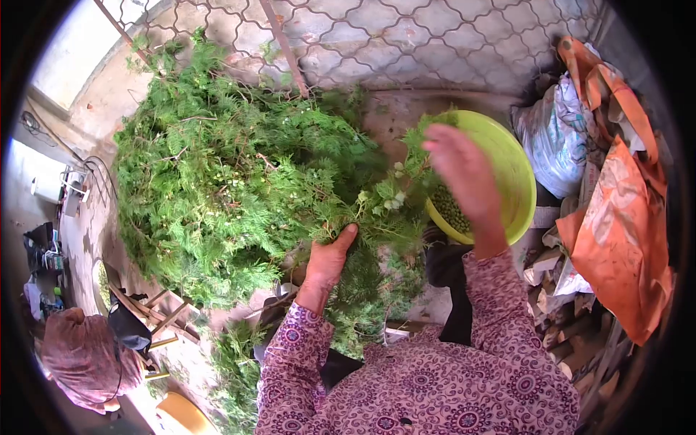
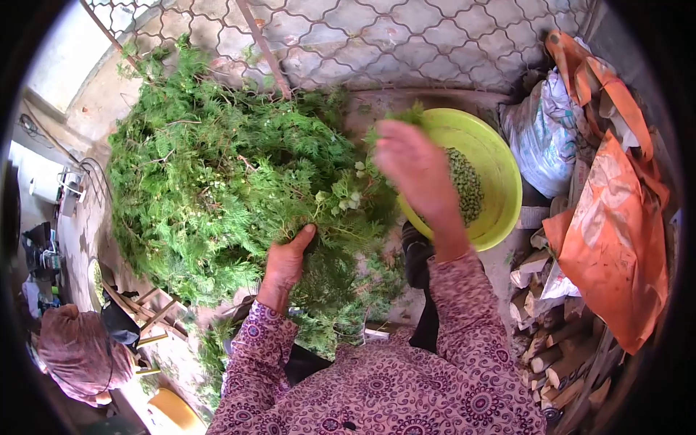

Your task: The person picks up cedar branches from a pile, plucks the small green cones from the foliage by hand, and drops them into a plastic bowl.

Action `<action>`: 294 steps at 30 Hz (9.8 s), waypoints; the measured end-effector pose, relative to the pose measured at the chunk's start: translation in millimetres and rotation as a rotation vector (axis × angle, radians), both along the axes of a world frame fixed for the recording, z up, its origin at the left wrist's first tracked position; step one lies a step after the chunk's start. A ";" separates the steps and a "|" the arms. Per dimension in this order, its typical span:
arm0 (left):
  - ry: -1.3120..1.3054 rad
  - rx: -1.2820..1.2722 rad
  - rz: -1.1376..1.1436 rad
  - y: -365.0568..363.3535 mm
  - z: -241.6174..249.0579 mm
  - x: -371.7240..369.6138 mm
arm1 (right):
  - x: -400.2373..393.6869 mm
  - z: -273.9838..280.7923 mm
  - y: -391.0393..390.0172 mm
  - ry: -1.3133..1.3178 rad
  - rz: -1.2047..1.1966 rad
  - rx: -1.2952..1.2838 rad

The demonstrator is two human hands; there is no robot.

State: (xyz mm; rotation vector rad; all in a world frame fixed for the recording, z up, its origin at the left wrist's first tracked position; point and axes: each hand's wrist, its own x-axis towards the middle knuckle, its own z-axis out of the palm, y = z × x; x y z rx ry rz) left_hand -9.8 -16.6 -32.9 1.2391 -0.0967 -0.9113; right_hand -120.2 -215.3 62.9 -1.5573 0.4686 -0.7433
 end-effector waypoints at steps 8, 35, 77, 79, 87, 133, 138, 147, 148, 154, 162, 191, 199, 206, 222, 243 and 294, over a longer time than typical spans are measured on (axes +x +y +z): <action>-0.016 -0.043 -0.068 7.3 -1.2 1.9 | 33.9 -47.9 35.1 0.137 0.364 -0.849; 0.047 -0.211 0.122 33.4 23.1 16.1 | -85.9 -52.6 -76.0 0.348 -0.593 -0.116; 0.132 -0.262 0.314 29.0 35.1 43.1 | 57.6 -57.0 89.3 0.299 0.111 -0.348; 0.183 -0.348 0.228 27.0 24.5 50.4 | 65.0 -74.2 76.1 0.241 0.154 -0.267; -0.039 -0.283 0.277 30.1 15.5 49.5 | 49.4 -35.6 56.1 0.154 0.506 0.209; 0.091 -0.254 0.190 -2.7 11.6 24.6 | 53.0 -67.6 62.0 0.339 0.382 -0.072; 0.103 -0.198 0.186 2.2 8.0 28.6 | 54.8 -72.0 63.4 0.203 0.393 -0.132; 0.012 -0.118 -0.042 6.9 26.0 20.7 | 52.4 -72.2 54.9 0.172 0.485 0.016; 0.012 -0.065 -0.054 7.8 23.2 21.7 | 51.6 -71.2 54.8 0.174 0.486 0.017; -0.016 -0.052 -0.016 7.3 17.4 22.0 | 51.9 -68.9 57.8 0.255 0.516 -0.061; -0.152 -0.044 -0.052 5.2 17.9 15.4 | 52.7 -67.0 52.4 0.307 0.554 -0.370; 0.041 0.128 0.100 5.9 22.0 19.3 | 52.4 -66.1 51.9 0.146 0.266 -0.366; -0.122 0.101 -0.125 12.0 11.5 15.5 | 49.0 -67.5 46.3 0.252 0.453 -0.199; -0.114 0.096 -0.127 15.1 21.5 17.9 | 42.3 -45.8 40.8 0.249 0.674 0.503; -0.126 0.520 -0.254 6.9 2.1 14.4 | 40.8 -77.4 21.7 0.379 0.277 -0.843; -0.544 0.645 -0.554 16.6 27.0 16.3 | 26.9 -78.2 55.6 0.698 0.744 -0.906; -0.083 -0.097 0.191 -24.5 5.8 37.4 | 76.1 -70.7 70.8 0.026 0.128 -0.170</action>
